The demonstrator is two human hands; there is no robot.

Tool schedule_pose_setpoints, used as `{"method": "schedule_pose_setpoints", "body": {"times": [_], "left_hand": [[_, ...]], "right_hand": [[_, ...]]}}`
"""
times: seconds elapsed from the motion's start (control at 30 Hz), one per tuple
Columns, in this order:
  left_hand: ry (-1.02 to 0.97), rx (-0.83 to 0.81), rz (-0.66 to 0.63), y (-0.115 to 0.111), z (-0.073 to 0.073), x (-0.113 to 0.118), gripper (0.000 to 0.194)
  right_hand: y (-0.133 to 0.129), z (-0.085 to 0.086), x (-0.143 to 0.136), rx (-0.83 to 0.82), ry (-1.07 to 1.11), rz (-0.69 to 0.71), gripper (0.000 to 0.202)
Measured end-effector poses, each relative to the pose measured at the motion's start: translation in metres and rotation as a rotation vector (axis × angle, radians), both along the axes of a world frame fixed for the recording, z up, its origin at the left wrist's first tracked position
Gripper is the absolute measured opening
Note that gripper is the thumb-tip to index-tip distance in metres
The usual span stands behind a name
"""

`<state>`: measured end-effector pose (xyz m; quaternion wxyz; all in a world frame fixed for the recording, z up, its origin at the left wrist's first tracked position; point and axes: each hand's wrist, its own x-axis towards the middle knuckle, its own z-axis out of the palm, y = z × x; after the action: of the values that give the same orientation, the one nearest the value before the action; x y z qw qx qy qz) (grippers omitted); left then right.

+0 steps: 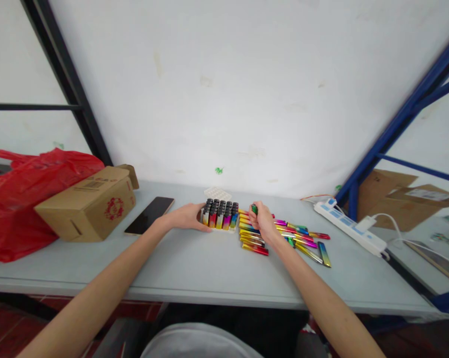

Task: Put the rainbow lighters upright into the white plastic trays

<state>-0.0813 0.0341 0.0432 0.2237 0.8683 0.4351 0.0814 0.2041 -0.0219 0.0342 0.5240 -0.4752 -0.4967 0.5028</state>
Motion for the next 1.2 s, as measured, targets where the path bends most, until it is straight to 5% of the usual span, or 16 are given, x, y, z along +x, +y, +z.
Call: {"method": "schedule_pose_setpoints", "body": {"times": [0.4,0.6,0.9,1.2], "left_hand": [[-0.014,0.025,-0.032,0.002,0.0,-0.001,0.082],[-0.022,0.024,-0.022,0.002,-0.001,-0.001,0.081],[-0.014,0.019,-0.016,0.001,-0.002,0.0,0.079],[-0.04,0.008,-0.021,0.001,-0.001,0.0,0.075]], "right_hand": [[0.001,-0.002,-0.003,0.015,-0.01,0.017,0.048],[0.002,-0.001,-0.001,0.063,-0.057,0.108,0.063],[-0.015,0.021,0.014,0.639,-0.767,0.084,0.049],[-0.014,0.013,0.011,0.502,-0.811,0.145,0.045]]}}
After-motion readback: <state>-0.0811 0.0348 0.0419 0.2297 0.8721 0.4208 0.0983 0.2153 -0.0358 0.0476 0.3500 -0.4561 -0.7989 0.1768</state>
